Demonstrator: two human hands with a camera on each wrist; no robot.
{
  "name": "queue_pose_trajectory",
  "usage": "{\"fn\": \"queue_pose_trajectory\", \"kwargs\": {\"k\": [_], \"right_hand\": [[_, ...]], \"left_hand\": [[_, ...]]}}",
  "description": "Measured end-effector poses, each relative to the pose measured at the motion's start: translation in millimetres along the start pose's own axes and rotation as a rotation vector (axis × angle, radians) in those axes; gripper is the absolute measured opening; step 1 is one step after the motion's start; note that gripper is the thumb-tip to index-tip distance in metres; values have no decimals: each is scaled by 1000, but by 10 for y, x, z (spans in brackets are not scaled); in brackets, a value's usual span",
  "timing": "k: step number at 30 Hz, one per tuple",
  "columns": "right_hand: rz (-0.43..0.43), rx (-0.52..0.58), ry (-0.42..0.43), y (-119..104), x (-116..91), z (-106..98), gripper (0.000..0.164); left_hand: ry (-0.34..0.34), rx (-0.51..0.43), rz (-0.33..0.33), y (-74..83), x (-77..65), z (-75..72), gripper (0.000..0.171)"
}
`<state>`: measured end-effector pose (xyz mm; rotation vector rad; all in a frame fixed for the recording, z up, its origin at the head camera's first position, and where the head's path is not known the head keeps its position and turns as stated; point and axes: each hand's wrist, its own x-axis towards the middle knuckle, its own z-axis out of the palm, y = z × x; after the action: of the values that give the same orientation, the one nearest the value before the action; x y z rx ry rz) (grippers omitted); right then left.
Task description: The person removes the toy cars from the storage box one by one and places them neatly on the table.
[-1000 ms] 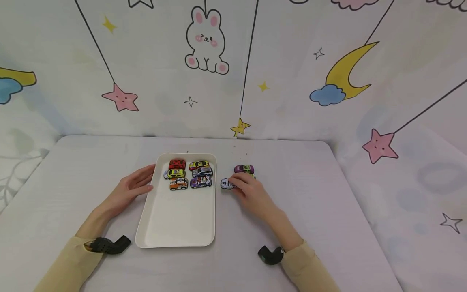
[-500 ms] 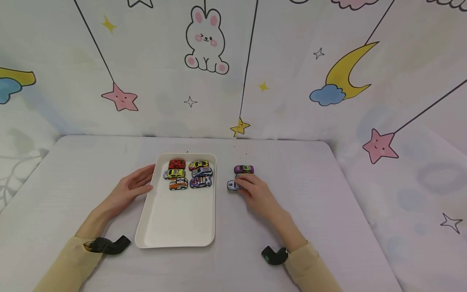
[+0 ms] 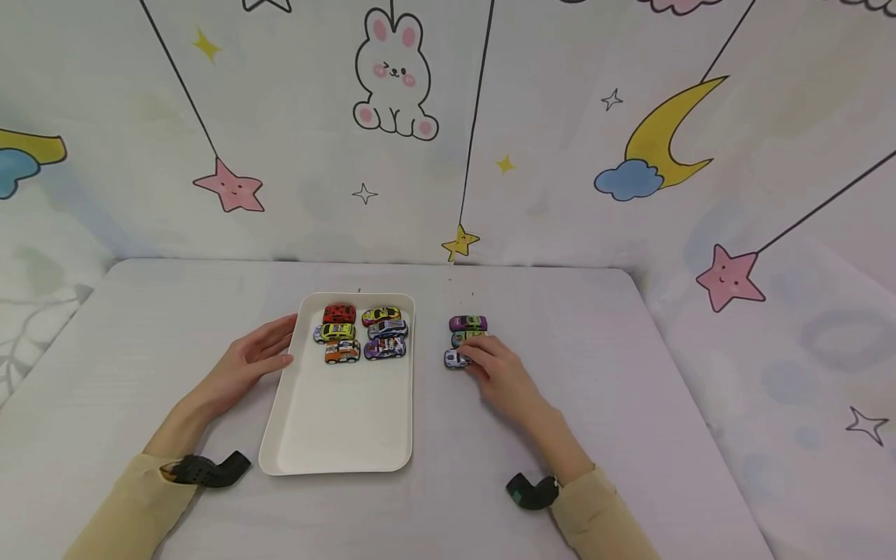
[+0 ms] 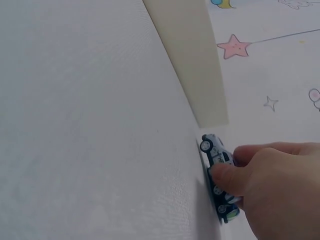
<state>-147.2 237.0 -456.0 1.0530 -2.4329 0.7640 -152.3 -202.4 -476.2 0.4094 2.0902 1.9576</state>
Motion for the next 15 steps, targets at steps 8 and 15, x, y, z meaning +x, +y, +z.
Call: {"fn": "queue_pose_trajectory", "kwargs": {"k": [8,15], "right_hand": [[-25,-14,39,34,-43,16,36],[-1,11,44,48,-81,25,37]], "left_hand": [[-1,11,9,16,-1,-5,66],[-3,6,5,11,0,-4,66]]}}
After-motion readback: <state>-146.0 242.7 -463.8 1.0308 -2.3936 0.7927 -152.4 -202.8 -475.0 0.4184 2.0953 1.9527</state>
